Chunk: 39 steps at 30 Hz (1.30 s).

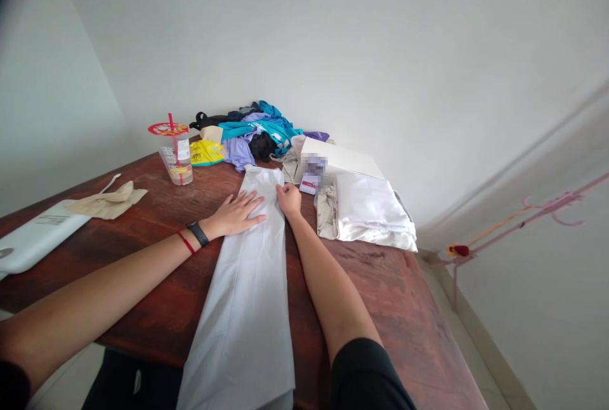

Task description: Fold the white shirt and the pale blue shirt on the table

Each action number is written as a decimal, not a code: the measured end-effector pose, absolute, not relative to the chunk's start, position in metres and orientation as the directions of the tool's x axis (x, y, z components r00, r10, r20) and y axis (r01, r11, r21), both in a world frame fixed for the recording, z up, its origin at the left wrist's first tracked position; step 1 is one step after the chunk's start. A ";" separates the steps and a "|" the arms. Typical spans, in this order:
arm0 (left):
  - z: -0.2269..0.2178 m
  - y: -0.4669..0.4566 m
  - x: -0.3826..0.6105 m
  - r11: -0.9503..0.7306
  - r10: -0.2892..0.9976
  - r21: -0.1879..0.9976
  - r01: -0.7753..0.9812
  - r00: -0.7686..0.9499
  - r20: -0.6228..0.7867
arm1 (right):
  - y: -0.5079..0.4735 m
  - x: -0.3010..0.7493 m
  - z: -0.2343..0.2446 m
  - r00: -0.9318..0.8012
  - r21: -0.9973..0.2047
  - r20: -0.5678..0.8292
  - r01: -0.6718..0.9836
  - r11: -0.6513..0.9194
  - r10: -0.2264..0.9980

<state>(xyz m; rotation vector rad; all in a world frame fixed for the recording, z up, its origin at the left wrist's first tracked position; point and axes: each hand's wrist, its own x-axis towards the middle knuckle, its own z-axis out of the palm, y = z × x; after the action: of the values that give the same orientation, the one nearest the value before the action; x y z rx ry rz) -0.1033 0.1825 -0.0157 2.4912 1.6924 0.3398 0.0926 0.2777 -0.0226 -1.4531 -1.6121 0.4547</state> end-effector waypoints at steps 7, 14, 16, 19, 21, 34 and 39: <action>-0.016 0.181 -0.103 -0.364 0.930 0.224 0.904 0.342 0.135 | 0.277 0.094 -0.021 0.100 -0.789 0.368 0.559 0.254 0.924; -0.015 0.181 -0.103 -0.369 0.928 0.225 0.902 0.347 0.133 | 0.275 0.094 -0.021 0.072 -0.779 0.374 0.565 0.271 0.925; -0.015 0.181 -0.103 -0.369 0.929 0.224 0.902 0.348 0.130 | 0.274 0.094 -0.021 0.060 -0.772 0.376 0.573 0.276 0.925; -0.016 0.183 -0.103 -0.376 0.926 0.219 0.900 0.357 0.122 | 0.274 0.093 -0.022 0.037 -0.756 0.369 0.594 0.276 0.929; -0.018 0.184 -0.103 -0.380 0.925 0.212 0.900 0.366 0.102 | 0.274 0.093 -0.022 0.019 -0.744 0.358 0.610 0.273 0.933; -0.005 0.172 -0.100 -0.544 0.839 0.174 0.821 0.530 0.125 | 0.272 0.089 -0.018 -0.003 -0.675 0.259 0.715 0.183 0.966; -0.001 0.152 -0.082 -0.468 0.881 0.218 0.856 0.471 0.042 | 0.269 0.090 -0.013 -0.094 -0.658 0.175 0.729 0.188 0.980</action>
<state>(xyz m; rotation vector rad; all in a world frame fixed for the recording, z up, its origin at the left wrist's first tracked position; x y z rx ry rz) -0.0817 0.1516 -0.0009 2.5481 1.5195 0.2219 0.0899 0.2693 -0.0133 -1.5981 -1.8837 0.5534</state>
